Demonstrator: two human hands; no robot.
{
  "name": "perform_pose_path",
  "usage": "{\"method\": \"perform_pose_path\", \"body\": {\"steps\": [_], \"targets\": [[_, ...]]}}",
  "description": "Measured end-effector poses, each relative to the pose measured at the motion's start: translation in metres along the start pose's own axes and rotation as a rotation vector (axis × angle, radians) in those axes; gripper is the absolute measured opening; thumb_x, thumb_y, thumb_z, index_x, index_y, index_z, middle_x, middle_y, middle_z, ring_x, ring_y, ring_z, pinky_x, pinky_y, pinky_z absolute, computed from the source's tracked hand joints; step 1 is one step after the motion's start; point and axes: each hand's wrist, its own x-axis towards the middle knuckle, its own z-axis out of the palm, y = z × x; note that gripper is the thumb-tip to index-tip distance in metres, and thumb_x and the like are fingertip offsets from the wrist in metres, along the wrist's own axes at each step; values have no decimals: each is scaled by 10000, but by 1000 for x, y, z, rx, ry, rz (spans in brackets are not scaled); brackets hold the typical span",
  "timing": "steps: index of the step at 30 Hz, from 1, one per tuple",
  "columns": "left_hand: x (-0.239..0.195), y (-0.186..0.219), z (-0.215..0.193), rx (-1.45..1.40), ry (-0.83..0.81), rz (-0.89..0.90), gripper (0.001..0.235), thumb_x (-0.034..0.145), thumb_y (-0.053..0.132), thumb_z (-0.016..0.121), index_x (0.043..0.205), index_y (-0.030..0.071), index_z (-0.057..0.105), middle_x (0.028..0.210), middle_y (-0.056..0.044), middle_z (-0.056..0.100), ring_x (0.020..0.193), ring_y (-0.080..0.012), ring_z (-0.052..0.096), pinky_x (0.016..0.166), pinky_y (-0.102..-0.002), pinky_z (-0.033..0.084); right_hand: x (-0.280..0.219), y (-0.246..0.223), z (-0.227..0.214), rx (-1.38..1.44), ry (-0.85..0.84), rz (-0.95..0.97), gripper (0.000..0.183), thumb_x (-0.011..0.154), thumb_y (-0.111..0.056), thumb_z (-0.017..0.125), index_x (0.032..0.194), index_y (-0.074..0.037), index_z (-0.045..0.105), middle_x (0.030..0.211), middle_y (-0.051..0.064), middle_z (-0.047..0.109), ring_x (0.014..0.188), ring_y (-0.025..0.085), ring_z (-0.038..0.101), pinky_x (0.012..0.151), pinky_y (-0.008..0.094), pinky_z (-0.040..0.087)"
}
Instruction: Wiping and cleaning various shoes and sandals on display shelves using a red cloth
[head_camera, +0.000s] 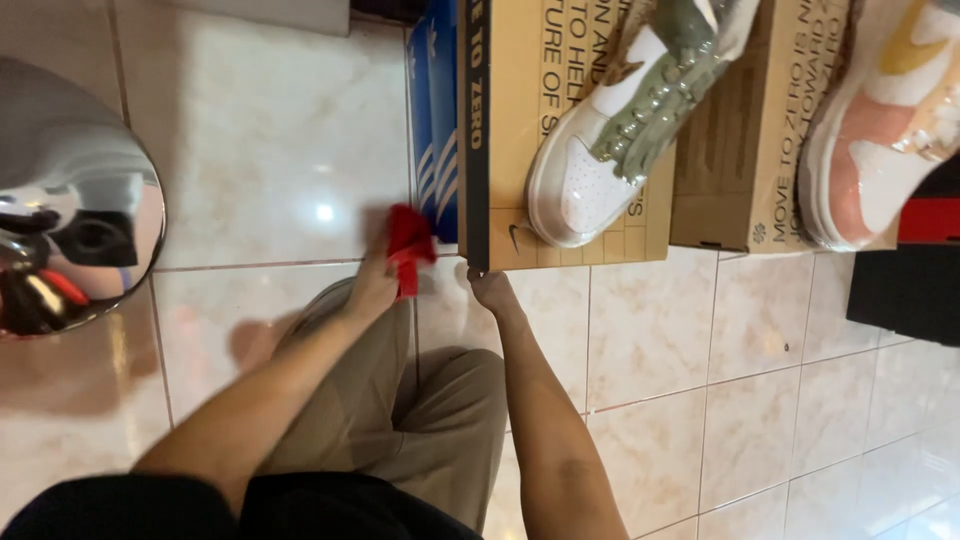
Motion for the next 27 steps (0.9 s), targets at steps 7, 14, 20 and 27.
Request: {"method": "perform_pose_path", "body": {"steps": [7,14,20,27], "targets": [[-19,112,18,199,165,260,825,887,-87,455,1632,86,146,1615,-223,338,1481,-409,386,1220,-469,336,-67,-51,-63,691,247,209,503,952,22,414,1407,-63,611,1018,109,722,704,146,652,688,269,563],[-33,154,39,219,43,388,897,940,-170,465,1684,143,74,1770,-136,59,1672,-352,88,1389,-465,196,-103,-91,-147,923,575,43,545,995,-39,458,1514,-206,451,1436,80,551,1023,187,647,812,326,541],[-45,175,26,285,-102,328,1000,822,-240,377,1663,184,44,1766,-140,75,1434,-339,381,960,-361,353,-118,-108,-155,1014,448,54,703,962,-25,451,1608,-264,314,1583,64,492,999,197,660,796,318,550],[-40,161,31,297,-24,365,991,924,-204,503,1667,226,8,1754,-201,128,1599,-409,335,1246,-418,421,-113,-109,-193,925,630,-58,541,971,-118,497,1508,-175,458,1483,65,543,1138,233,595,888,356,518]]}}
